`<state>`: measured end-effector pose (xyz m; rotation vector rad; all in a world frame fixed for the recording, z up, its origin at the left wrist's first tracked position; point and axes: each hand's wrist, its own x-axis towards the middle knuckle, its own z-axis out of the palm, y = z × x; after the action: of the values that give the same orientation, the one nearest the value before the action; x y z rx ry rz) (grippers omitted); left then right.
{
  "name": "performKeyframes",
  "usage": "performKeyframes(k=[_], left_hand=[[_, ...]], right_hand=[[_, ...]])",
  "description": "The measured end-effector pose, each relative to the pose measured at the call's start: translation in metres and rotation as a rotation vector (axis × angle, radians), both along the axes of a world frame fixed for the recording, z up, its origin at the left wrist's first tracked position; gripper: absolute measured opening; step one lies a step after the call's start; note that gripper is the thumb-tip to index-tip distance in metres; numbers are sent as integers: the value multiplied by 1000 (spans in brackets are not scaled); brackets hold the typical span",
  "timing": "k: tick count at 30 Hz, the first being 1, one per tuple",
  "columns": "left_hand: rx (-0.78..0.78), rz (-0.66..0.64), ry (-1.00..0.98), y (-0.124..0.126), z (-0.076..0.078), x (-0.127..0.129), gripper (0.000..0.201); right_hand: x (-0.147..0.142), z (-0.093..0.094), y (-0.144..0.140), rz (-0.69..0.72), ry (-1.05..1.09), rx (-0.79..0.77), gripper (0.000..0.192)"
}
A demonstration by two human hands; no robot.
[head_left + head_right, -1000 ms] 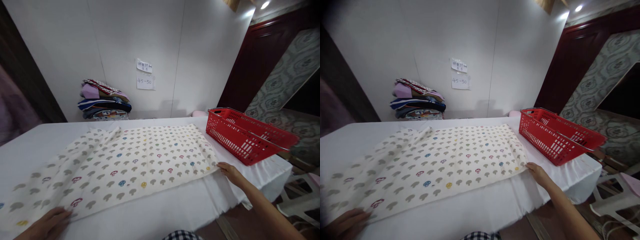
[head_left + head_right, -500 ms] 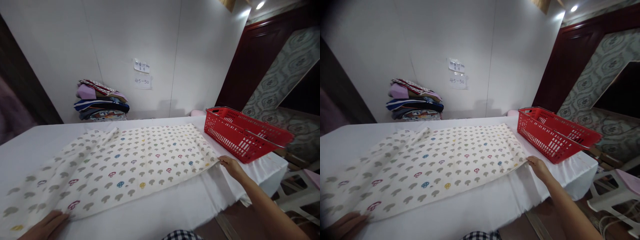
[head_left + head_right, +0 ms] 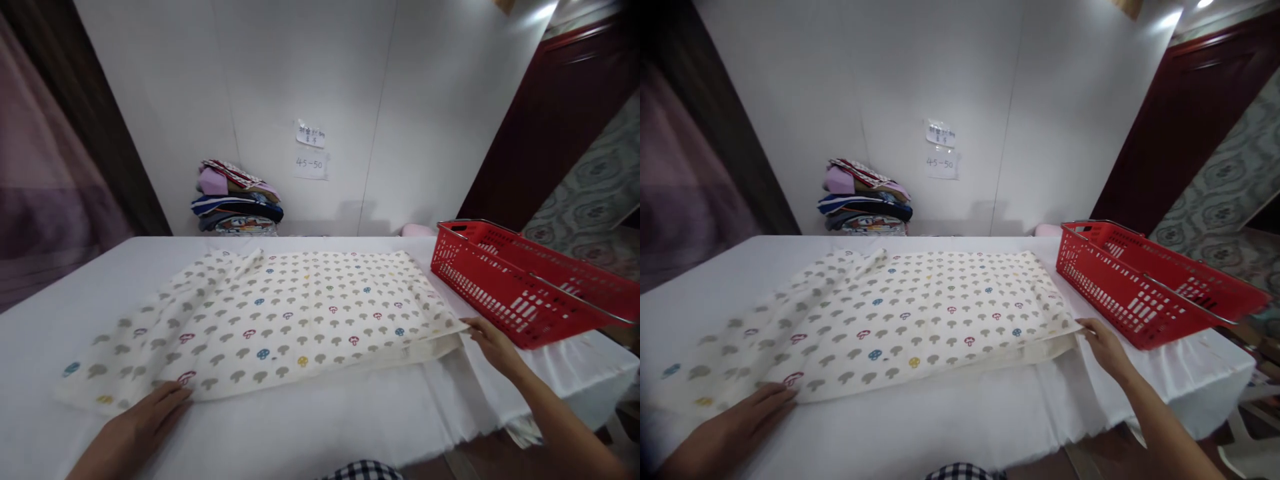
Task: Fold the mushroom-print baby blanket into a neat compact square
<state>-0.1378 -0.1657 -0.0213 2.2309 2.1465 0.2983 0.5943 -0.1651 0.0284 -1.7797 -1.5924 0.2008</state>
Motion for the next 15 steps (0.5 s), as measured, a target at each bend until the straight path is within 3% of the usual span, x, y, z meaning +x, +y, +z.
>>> performKeyframes(k=[4, 7, 12, 15], left_hand=[[-67, -82, 65, -4, 19, 14, 52], [-59, -107, 72, -5, 32, 22, 50], [-38, 42, 88, -6, 65, 32, 46], [63, 118, 52, -8, 84, 34, 38]], right_hand=[[1, 19, 6, -96, 77, 151, 30], [-2, 32, 10, -125, -4, 170, 29], [8, 38, 10, 56, -314, 91, 30], [22, 37, 4, -30, -443, 148, 28]])
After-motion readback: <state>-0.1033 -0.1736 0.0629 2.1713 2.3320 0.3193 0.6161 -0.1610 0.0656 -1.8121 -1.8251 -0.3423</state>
